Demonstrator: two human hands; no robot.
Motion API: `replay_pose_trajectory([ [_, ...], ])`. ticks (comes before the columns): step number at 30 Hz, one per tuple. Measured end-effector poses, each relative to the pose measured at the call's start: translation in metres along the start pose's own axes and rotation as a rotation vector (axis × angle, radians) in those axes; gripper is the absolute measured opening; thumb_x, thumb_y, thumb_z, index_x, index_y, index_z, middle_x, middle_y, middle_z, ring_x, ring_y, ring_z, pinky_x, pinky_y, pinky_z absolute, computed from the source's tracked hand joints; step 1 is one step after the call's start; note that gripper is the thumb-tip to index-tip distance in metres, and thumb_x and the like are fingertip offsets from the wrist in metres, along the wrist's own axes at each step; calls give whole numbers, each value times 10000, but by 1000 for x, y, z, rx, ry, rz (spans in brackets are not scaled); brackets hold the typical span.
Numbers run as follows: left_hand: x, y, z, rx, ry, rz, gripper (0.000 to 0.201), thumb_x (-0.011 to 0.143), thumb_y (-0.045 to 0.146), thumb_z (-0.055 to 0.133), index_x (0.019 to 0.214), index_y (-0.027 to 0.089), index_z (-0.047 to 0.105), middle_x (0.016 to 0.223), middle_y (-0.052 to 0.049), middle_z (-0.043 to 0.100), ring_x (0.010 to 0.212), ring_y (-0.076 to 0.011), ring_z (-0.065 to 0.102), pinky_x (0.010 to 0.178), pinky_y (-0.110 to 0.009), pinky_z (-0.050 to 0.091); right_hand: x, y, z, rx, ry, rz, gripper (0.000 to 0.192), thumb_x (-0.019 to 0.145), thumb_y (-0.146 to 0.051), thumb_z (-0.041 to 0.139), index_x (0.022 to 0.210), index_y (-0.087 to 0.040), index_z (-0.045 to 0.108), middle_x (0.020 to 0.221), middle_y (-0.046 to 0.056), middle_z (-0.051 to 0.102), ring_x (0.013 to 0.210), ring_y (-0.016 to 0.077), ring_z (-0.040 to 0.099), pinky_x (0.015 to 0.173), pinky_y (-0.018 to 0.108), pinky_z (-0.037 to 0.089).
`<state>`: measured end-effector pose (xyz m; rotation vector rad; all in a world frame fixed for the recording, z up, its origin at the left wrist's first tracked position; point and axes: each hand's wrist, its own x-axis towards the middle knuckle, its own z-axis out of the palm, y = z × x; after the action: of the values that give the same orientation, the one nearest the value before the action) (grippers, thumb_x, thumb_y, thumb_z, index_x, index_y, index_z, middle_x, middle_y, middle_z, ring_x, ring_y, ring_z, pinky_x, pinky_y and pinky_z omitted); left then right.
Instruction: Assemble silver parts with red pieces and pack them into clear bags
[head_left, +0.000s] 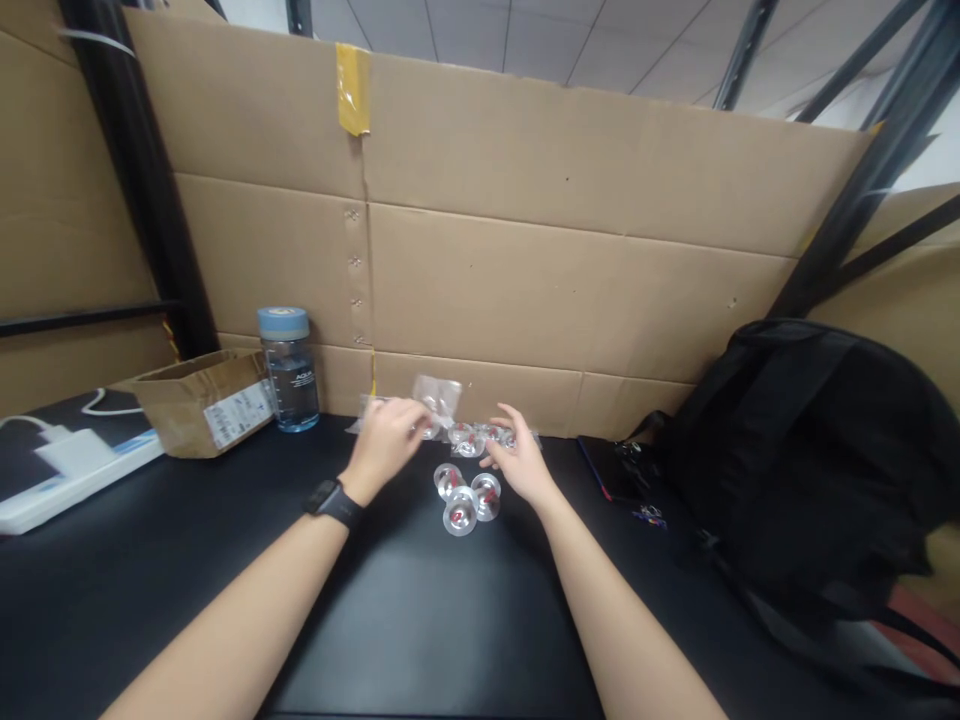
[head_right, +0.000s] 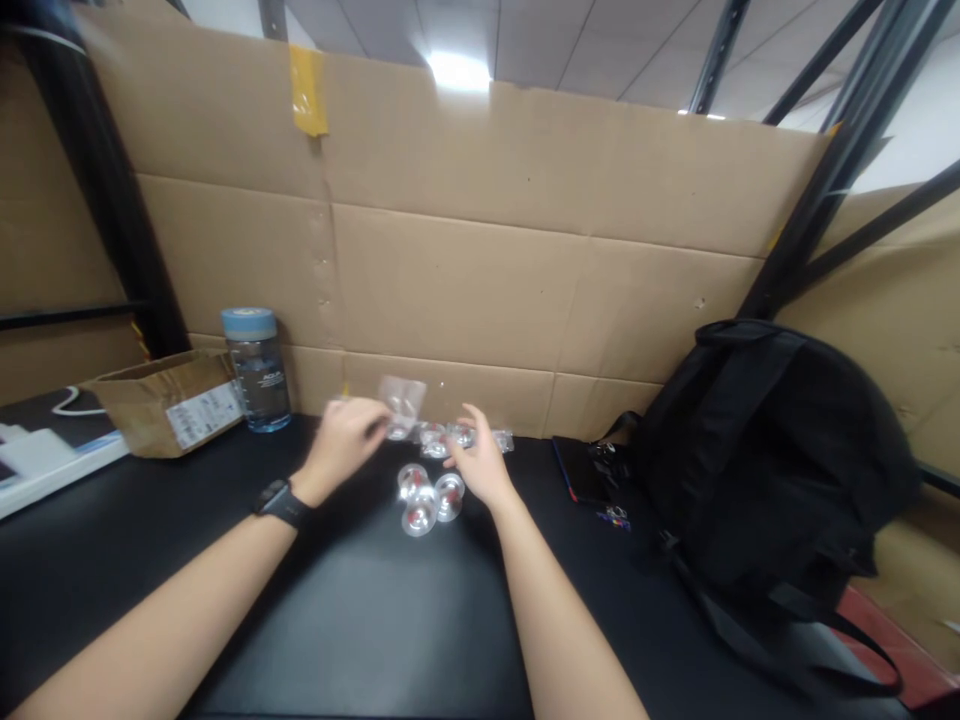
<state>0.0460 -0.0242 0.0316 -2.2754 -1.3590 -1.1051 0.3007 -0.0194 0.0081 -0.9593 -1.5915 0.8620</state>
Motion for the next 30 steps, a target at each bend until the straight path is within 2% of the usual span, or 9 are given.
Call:
replay_pose_trajectory([
  [2, -1, -28, -7, 84, 84, -180, 208, 958, 235, 488, 1007, 226, 691, 1105, -73, 731, 1101, -268, 598, 981, -445, 304, 2, 7, -3, -49, 29, 0, 691, 819, -352, 652, 1450, -285, 377, 1375, 137, 549, 613, 121, 714, 574, 267, 566],
  [4, -7, -56, -7, 130, 76, -290, 268, 964, 242, 458, 1056, 251, 709, 1156, -66, 730, 1173, -276, 573, 1015, -461, 273, 3, 13, -5, -81, 35, -7, 664, 813, -327, 638, 1429, -285, 392, 1350, 121, 557, 615, 122, 713, 579, 270, 563],
  [8, -27, -98, 12, 214, -164, -419, 443, 861, 149, 478, 1214, 289, 705, 1303, -80, 683, 1325, -292, 496, 1035, -473, 276, 5, 20, -5, -140, 13, -16, 633, 816, -282, 610, 1414, -279, 402, 1330, 103, 559, 617, 117, 705, 611, 282, 561],
  [11, -37, -113, 27, 188, -333, -523, 555, 798, 118, 480, 1282, 312, 670, 1373, -71, 647, 1331, -306, 504, 1003, -477, 332, 6, 23, -8, -246, 5, -44, 557, 811, -250, 606, 1353, -236, 479, 1292, 99, 592, 667, 124, 688, 698, 315, 566],
  [15, -37, -118, 33, 156, -303, -500, 591, 791, 94, 443, 1301, 312, 648, 1436, -39, 602, 1341, -297, 503, 990, -465, 368, 4, 25, -11, -500, -112, -109, 316, 861, -218, 559, 1162, -205, 654, 1211, 86, 669, 967, 202, 674, 935, 380, 505],
  [20, -32, -111, 35, 160, -348, -484, 442, 910, 241, 420, 1271, 298, 668, 1421, -66, 610, 1305, -311, 527, 1005, -483, 380, -4, 23, -1, -717, -302, 19, 382, 992, -448, 463, 1284, -297, 657, 1454, 75, 570, 1345, 315, 479, 1083, 518, 338],
  [23, -32, -105, 36, 168, -386, -471, 408, 968, 362, 389, 1234, 298, 692, 1413, -84, 609, 1269, -328, 541, 1003, -503, 378, -6, 21, 5, -739, -330, 63, 425, 1001, -546, 413, 1285, -349, 660, 1445, 58, 584, 1337, 337, 476, 1063, 535, 319],
  [27, -32, -96, 34, 180, -384, -459, 457, 999, 512, 347, 1247, 328, 684, 1425, -88, 590, 1256, -354, 526, 1007, -529, 360, -6, 13, 4, -784, -315, 79, 441, 1009, -569, 368, 1166, -340, 710, 1233, 65, 708, 1204, 330, 578, 1007, 522, 334],
  [30, -30, -90, 31, 207, -363, -462, 457, 1011, 499, 329, 1234, 320, 686, 1408, -90, 594, 1257, -352, 516, 996, -520, 366, -5, 8, 1, -845, -255, 86, 392, 997, -521, 423, 1222, -315, 670, 1125, 80, 739, 1151, 334, 610, 1009, 541, 310],
])
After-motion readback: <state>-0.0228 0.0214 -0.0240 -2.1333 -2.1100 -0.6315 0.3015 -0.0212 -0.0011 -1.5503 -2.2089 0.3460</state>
